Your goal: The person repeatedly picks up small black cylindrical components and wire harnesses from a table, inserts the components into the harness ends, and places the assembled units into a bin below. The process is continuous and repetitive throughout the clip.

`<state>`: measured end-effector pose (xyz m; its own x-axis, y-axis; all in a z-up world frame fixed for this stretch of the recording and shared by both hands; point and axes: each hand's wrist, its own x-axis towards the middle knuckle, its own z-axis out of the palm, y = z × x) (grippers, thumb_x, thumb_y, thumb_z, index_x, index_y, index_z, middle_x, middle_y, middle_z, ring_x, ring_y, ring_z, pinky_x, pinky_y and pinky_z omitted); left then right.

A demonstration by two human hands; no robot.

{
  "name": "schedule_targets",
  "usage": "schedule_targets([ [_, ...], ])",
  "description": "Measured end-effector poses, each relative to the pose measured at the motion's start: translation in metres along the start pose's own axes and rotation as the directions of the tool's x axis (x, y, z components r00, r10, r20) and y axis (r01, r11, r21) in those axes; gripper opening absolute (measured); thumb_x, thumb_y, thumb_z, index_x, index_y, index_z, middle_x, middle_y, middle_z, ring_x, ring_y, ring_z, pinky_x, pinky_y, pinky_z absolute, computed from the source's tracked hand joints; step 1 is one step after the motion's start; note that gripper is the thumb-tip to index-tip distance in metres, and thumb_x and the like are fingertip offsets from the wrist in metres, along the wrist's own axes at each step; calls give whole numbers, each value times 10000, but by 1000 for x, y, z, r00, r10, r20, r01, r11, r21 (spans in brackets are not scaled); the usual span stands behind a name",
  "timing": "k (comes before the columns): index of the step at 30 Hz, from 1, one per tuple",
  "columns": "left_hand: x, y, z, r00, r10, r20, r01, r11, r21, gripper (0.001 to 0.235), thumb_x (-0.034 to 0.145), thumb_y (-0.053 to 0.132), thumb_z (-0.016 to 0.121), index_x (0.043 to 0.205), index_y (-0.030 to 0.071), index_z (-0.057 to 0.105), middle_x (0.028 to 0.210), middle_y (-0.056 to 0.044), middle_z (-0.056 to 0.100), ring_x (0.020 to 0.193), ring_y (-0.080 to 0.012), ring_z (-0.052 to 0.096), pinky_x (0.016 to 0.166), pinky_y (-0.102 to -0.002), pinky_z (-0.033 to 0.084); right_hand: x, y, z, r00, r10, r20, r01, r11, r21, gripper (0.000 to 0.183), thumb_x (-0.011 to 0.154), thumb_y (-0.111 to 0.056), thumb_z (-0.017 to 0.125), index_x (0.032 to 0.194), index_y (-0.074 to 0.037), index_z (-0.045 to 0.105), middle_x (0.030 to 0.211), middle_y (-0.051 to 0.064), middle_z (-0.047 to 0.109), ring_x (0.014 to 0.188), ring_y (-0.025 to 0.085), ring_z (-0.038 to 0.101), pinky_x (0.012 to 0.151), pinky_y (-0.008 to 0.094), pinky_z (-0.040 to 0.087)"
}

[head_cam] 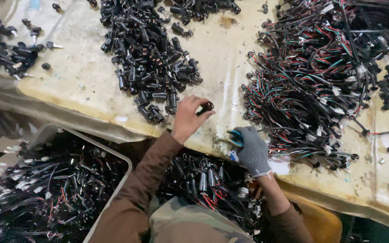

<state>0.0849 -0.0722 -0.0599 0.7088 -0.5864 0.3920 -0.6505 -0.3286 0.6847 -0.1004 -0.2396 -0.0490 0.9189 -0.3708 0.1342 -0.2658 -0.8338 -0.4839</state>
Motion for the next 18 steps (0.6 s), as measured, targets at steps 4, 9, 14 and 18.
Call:
schedule_targets([
  [4, -31, 35, 2, 993, 28, -112, -82, 858, -507, 393, 918, 217, 776, 1270, 73, 676, 1190, -101, 712, 1122, -252, 674, 1011, -382, 507, -1, 4, 2, 997, 77, 4, -77, 997, -29, 319, 765, -112, 748, 1079, -140, 706, 1029, 131, 675, 890, 375, 682, 736, 471, 537],
  [9, -40, 69, 9, 902, -168, 398, 410, 46, -911, 503, 1013, 255, 641, 1476, 95, 525, 1190, -58, 696, 1157, -161, 618, 1079, -340, 446, 3, 2, 4, 997, 49, -62, -54, 995, -78, 309, 699, -142, 801, 985, -97, 692, 966, 144, 666, 827, 372, 676, 693, 464, 518],
  [14, -59, 80, 14, 837, -115, 534, 418, -495, -762, 547, 1076, 462, 457, 1329, -8, 580, 886, -66, 558, 886, -208, 562, 971, -400, 457, -6, -6, -22, 980, -58, -191, 90, 982, 165, 218, 762, -118, 834, 926, -95, 691, 887, 106, 686, 773, 293, 681, 672, 385, 527],
  [18, -74, 71, 20, 865, -48, 499, 415, -492, -765, 232, 1081, 279, 505, 1057, 50, 535, 899, -55, 507, 896, -205, 514, 966, -396, 455, -38, -20, -51, 946, -106, -307, 249, 844, 475, 214, 774, -45, 828, 885, -95, 651, 838, 58, 679, 775, 226, 662, 710, 331, 535],
])
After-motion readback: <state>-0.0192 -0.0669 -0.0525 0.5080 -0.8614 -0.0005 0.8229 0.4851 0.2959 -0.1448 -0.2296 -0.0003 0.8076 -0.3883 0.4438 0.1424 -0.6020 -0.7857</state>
